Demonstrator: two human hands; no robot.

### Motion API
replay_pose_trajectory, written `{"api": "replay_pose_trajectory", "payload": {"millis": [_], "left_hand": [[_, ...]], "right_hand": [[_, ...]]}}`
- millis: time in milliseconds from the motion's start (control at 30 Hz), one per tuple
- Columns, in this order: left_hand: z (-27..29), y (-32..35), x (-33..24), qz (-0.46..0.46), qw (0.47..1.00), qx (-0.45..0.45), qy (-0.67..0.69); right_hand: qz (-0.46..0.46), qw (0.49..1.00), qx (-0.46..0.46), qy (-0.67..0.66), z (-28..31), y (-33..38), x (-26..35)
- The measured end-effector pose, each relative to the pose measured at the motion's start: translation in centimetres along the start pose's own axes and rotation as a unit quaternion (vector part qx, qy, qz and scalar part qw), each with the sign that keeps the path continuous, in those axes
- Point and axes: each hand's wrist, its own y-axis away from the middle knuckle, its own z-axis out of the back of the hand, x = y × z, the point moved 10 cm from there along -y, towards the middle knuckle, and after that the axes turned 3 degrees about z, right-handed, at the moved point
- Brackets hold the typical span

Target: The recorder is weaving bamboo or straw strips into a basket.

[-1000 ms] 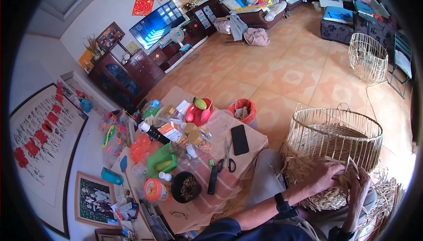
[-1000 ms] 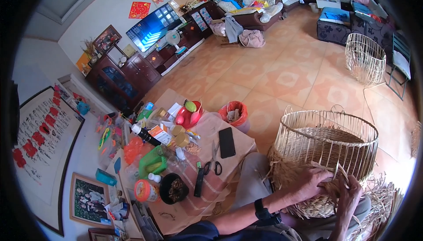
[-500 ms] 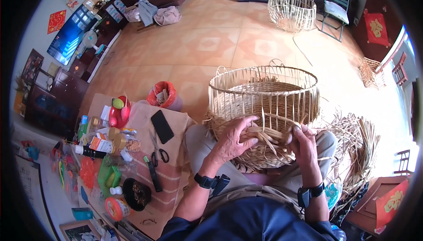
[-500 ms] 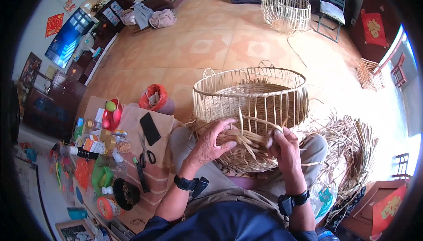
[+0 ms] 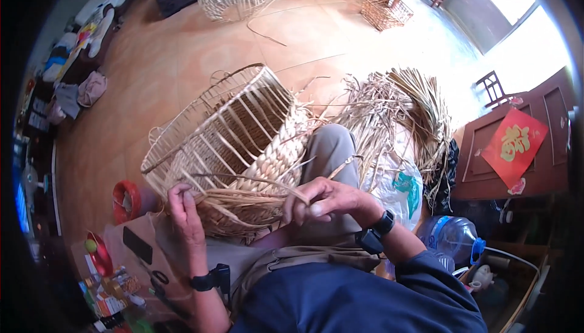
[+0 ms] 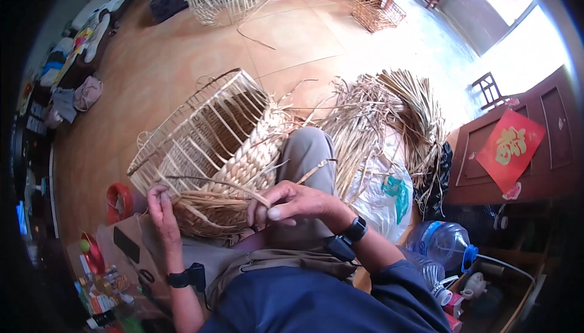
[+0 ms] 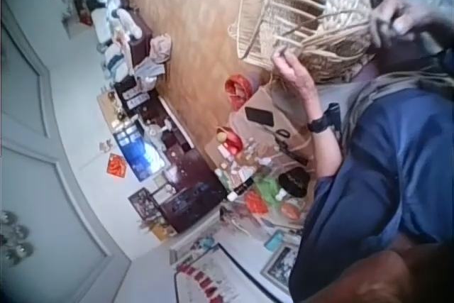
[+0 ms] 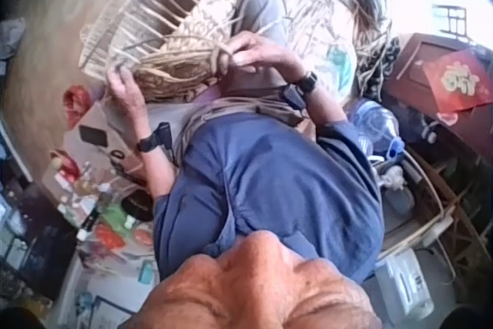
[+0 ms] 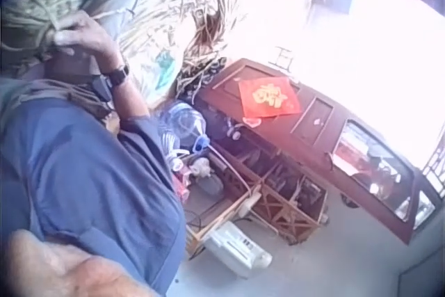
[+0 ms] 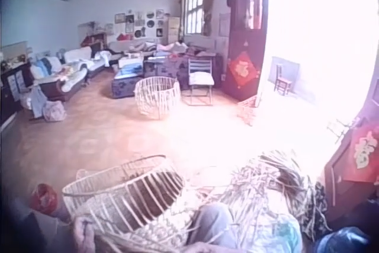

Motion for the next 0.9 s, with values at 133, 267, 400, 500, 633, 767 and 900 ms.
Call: {"api": "replay_pose_trajectory", "payload": {"millis": [133, 267, 400, 500, 633, 767, 900], "left_hand": [[-0.2, 0.1, 0.1, -0.005, 0.999, -0.007, -0.047], [0.6, 0.8, -0.9, -0.008, 0.998, -0.02, -0.063], [-0.2, 0.4, -0.9, -0.034, 0.997, -0.012, -0.072], [-1.3, -0.1, 0.3, -0.028, 0.996, -0.003, -0.086], [0.9, -0.4, -1.1, -0.047, 0.99, -0.022, -0.128], [1.6, -0.3, 0.3, 0.003, 0.996, -0.022, -0.089], [2.7, 0.0, 0.1, -0.036, 0.989, -0.043, -0.134]], "right_hand": [[0.182, 0.971, -0.14, -0.069, 7.6, 9.7, 1.9], [0.098, 0.871, -0.481, 0.029, 18.3, 23.0, -2.9], [-0.166, 0.694, -0.672, 0.195, 26.5, 40.2, -13.9], [-0.24, 0.65, -0.709, 0.135, 27.0, 46.2, -23.3], [-0.365, 0.655, -0.615, 0.242, 26.9, 44.3, -32.9], [-0.423, 0.651, -0.479, 0.411, 24.6, 38.8, -37.2], [-0.401, 0.678, -0.445, 0.425, 23.8, 38.2, -40.3]]}}
